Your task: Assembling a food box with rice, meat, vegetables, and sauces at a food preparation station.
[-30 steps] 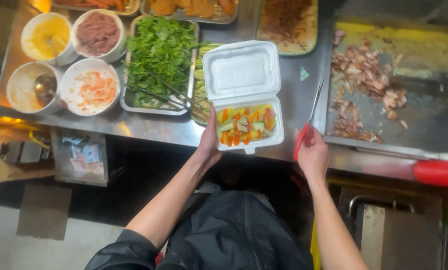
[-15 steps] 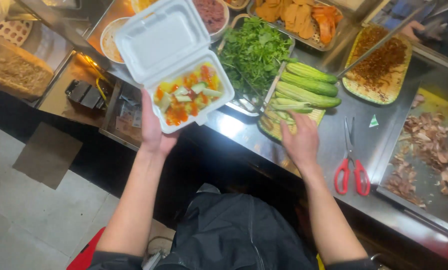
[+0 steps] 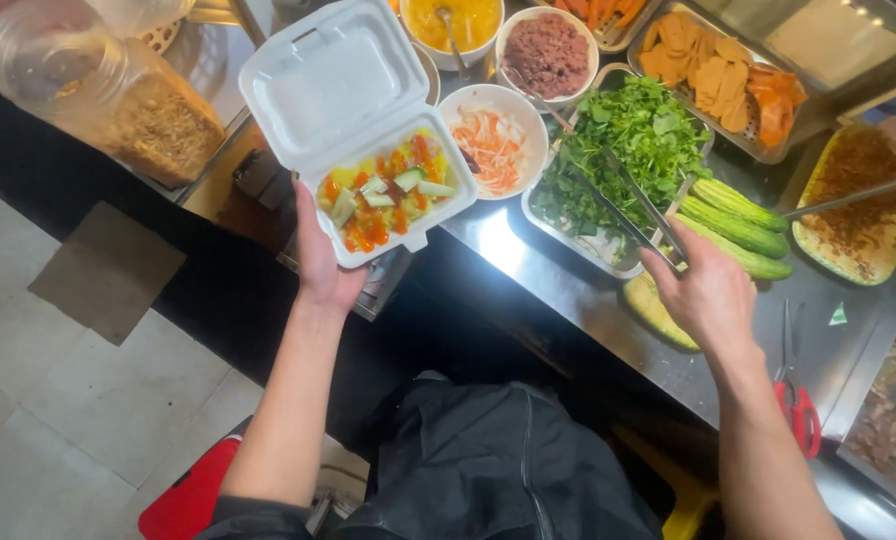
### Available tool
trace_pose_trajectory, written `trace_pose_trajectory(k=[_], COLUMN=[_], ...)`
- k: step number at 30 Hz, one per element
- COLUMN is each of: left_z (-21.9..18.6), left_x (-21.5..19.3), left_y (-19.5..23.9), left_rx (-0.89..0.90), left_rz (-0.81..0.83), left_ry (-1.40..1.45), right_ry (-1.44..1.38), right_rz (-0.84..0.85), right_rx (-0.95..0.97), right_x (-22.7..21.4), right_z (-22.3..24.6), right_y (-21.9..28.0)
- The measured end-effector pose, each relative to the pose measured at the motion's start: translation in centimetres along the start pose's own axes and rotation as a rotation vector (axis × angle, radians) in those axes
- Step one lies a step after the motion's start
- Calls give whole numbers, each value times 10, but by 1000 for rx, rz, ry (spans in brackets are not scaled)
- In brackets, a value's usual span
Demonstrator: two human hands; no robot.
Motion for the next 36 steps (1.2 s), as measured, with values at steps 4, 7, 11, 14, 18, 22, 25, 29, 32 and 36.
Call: trace_pose_trajectory(k=[4,7,11,14,18,22,25,29,32,36], left_z=[2,8,4,11,18,24,22,25,25,32], left_x=[0,-15,-10,-15,-18,-13,2,-1,1,1], left_y=[-1,-5,8,9,6,6,16,13,10,-1], left_rx=[-48,-42,-24,-19,11,8,-14,-1,9,34], left_rz=[-46,-74,-146,-164,-160,-155,-158,-152,-149,-63], left_ry=[116,131,72,72,33,-8,0,-6,13,3], right_ry=[-24,57,128,161,9,0,-15,-11,-116,-222], right_rz=[51,146,155,153,156,124,131,140,116,157], right_rx=[-85,-173,-276,-299,-242,-245,-248,-249,-250,-225], right_x=[21,36,66,70,37,62,71,78,49,-28], right_z=[44,97,114,109,112,110,109,103,100,113], right_y=[-29,-64,-95,-103,-97,-113,-113,-115,-103,-81])
Point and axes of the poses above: each hand's wrist, its own y-axis away from the middle knuckle, its own x-axis out of the palm, z = x × y, the point moved 8 cm from there along -y, towards the middle knuckle, and after that the axes turned 2 degrees about -z, right-handed, at the moved point
